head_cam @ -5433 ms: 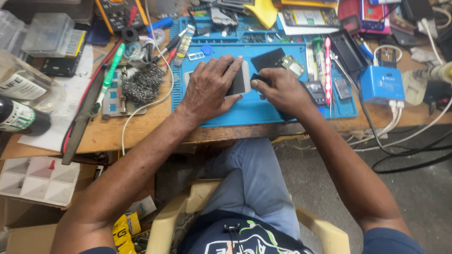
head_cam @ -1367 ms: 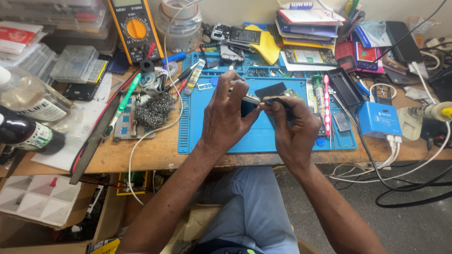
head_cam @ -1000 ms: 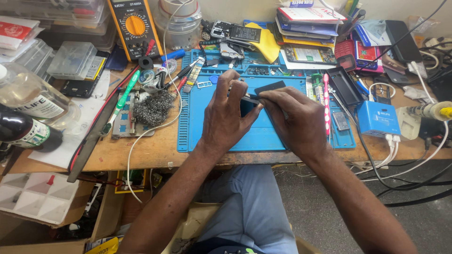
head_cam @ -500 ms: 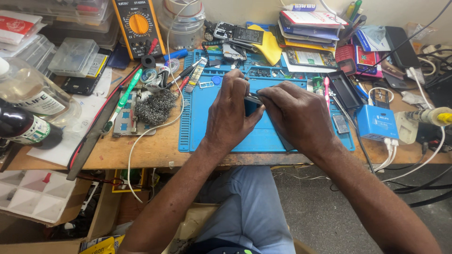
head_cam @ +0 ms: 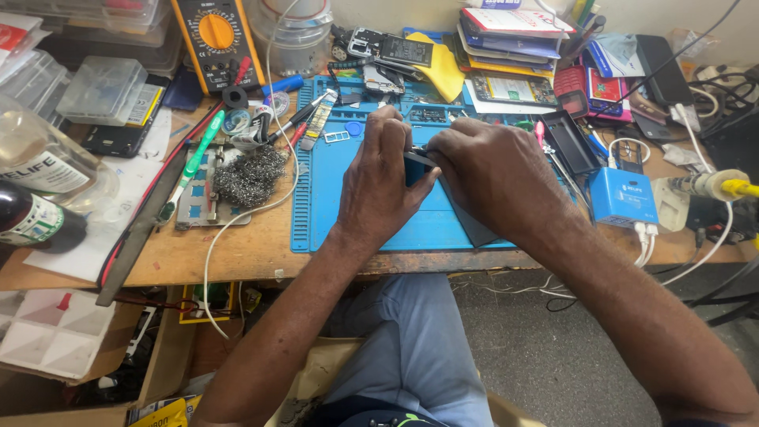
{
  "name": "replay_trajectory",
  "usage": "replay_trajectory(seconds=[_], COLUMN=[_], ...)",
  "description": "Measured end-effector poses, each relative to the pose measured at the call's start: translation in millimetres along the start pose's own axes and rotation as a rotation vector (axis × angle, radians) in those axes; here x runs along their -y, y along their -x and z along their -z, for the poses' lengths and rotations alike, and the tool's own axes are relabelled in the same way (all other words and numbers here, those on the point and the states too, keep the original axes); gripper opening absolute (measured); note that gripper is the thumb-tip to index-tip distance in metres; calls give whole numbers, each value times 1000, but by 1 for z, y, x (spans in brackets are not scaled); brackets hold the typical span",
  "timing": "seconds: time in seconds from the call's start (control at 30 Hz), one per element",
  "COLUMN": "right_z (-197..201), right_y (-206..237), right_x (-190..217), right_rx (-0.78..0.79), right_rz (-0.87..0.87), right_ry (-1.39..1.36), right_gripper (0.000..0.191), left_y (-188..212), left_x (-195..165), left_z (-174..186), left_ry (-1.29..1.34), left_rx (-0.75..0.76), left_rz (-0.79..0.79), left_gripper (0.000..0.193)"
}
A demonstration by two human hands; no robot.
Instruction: The person repairs a smartphone at a cluttered workbench. They pry at the phone's edge with a small tool, heat the phone's edge with a hot air gun, work the screen assembly loose by hand, and continue heating and prying to separate the screen from the body.
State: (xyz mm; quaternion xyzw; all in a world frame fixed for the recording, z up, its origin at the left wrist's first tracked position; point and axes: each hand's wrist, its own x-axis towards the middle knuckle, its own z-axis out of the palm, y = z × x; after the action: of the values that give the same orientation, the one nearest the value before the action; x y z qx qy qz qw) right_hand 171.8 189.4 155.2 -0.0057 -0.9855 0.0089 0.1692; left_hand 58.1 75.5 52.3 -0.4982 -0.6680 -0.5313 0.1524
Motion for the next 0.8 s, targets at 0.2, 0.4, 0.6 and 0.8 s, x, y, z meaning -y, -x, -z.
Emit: replay_trajectory(seconds=[0.2, 0.4, 0.6, 0.8], right_z=[-2, -23, -66, -72], right_y=[2, 24, 48, 61], right_x=[-7, -9, 1, 18], right_rx=[-21, -200, -531, -554], right_rz=[-19, -130, -352, -278], right_ry=[-106, -282, -950, -723], right_gripper=[8, 10, 9, 14], left_y=[0, 2, 10, 19], left_x=[-2, -2, -1, -2], left_z=[1, 2, 7, 14], left_ry=[14, 5, 12, -17], left_rx=[30, 16, 20, 8], left_rz=[28, -7, -33, -64], left_gripper=[60, 59, 57, 55])
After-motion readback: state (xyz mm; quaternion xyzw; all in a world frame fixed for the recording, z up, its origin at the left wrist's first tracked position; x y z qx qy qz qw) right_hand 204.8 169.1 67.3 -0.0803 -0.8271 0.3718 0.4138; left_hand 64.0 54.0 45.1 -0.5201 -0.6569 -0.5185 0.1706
